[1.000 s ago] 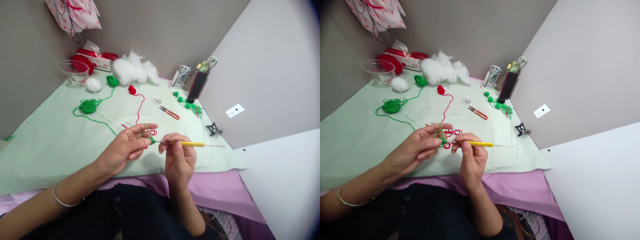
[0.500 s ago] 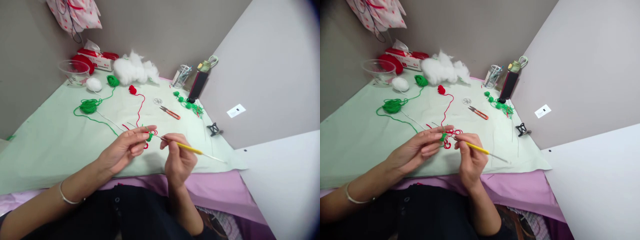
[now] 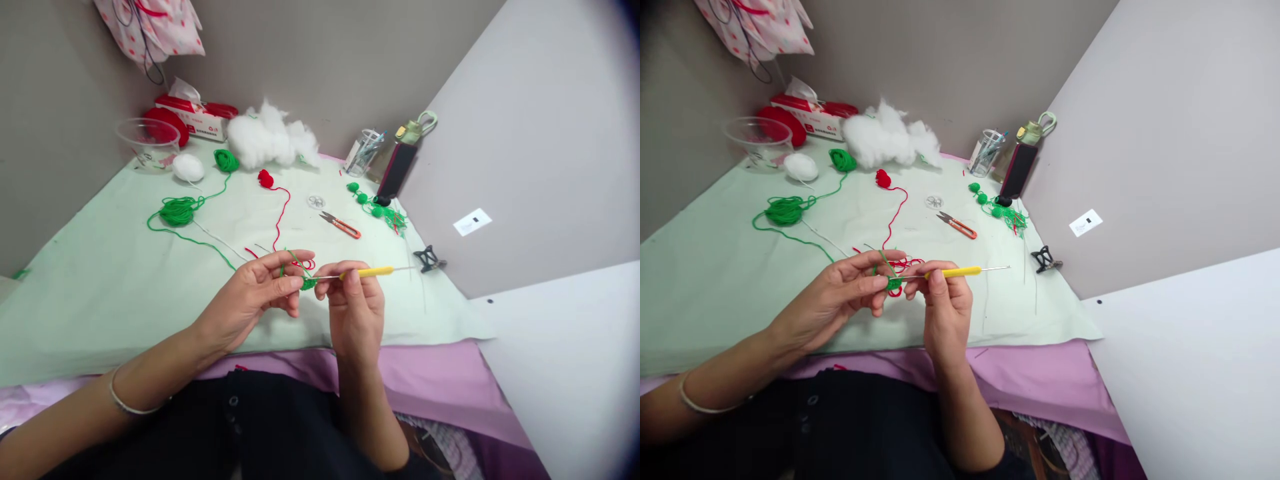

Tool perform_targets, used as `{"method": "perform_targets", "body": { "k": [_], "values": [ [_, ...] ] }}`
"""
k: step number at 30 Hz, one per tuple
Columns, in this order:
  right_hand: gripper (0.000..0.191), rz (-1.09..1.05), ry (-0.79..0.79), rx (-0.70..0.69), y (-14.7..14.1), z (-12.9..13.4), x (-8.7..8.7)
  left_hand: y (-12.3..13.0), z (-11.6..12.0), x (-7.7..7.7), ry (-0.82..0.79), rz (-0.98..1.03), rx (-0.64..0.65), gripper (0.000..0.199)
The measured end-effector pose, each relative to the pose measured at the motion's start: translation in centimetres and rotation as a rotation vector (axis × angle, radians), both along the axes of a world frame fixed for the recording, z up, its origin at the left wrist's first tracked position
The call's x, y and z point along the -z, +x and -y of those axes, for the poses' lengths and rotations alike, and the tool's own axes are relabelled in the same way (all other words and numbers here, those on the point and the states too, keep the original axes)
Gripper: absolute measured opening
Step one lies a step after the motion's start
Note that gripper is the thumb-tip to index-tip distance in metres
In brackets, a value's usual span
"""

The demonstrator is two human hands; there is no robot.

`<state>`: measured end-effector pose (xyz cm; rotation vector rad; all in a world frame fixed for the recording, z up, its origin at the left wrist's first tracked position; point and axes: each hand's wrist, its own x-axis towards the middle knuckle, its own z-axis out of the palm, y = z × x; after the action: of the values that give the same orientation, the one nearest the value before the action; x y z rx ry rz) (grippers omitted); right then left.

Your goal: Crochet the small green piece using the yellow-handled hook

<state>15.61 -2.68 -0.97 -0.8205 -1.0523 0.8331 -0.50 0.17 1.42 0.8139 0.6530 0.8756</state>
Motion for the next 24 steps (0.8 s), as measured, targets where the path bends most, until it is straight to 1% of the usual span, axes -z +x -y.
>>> {"method": "perform_targets", "body": {
  "k": [3, 6, 9, 11, 13, 14, 15, 16, 17, 19, 21, 22, 24],
  "values": [
    [0.020, 0.055, 0.014, 0.001, 0.1, 0.5, -0.3, -0.2, 0.0, -0.1, 0.013, -0.025, 0.002, 0.033],
    [0.020, 0.262, 0.069, 0.100, 0.2, 1.3, -0.5, -0.3, 0.2, -0.1, 0.067, -0.062, -0.021, 0.035],
    [0.023, 0.551, 0.231, 0.217, 0.0, 1.8, -0.2, -0.1, 0.4, 0.1, 0.148, -0.128, -0.065, 0.037],
    [0.027, 0.731, 0.346, 0.291, -0.2, 1.8, 0.4, 0.1, 0.6, 0.2, 0.172, -0.148, -0.101, 0.043],
    [0.031, 0.872, 0.433, 0.399, -0.4, 1.5, 1.3, 0.2, 0.7, 0.2, 0.130, -0.106, -0.103, 0.053],
    [0.034, 0.909, 0.463, 0.469, -0.5, 1.4, 1.7, 0.3, 0.7, 0.2, 0.079, -0.069, -0.074, 0.057],
    [0.035, 0.916, 0.487, 0.509, -0.5, 1.3, 1.9, 0.3, 0.6, 0.2, 0.016, -0.029, -0.033, 0.058],
    [0.035, 0.899, 0.474, 0.503, -0.5, 1.2, 2.0, 0.2, 0.4, 0.1, -0.051, 0.006, 0.009, 0.055],
    [0.032, 0.832, 0.439, 0.466, -0.5, 1.1, 1.9, 0.2, 0.2, 0.1, -0.111, 0.037, 0.040, 0.050],
    [0.026, 0.597, 0.312, 0.344, -0.3, 1.1, 1.3, -0.1, -0.1, -0.1, -0.172, 0.088, 0.057, 0.041],
    [0.023, 0.357, 0.218, 0.229, -0.2, 0.9, 0.5, -0.2, -0.3, -0.2, -0.158, 0.114, 0.033, 0.038],
    [0.021, 0.293, 0.190, 0.189, -0.2, 0.9, 0.1, -0.2, -0.3, -0.3, -0.139, 0.110, 0.028, 0.038],
    [0.019, 0.298, 0.169, 0.152, -0.3, 0.7, -0.3, -0.1, 0.0, -0.4, -0.097, 0.084, 0.020, 0.038]
  ]
}}
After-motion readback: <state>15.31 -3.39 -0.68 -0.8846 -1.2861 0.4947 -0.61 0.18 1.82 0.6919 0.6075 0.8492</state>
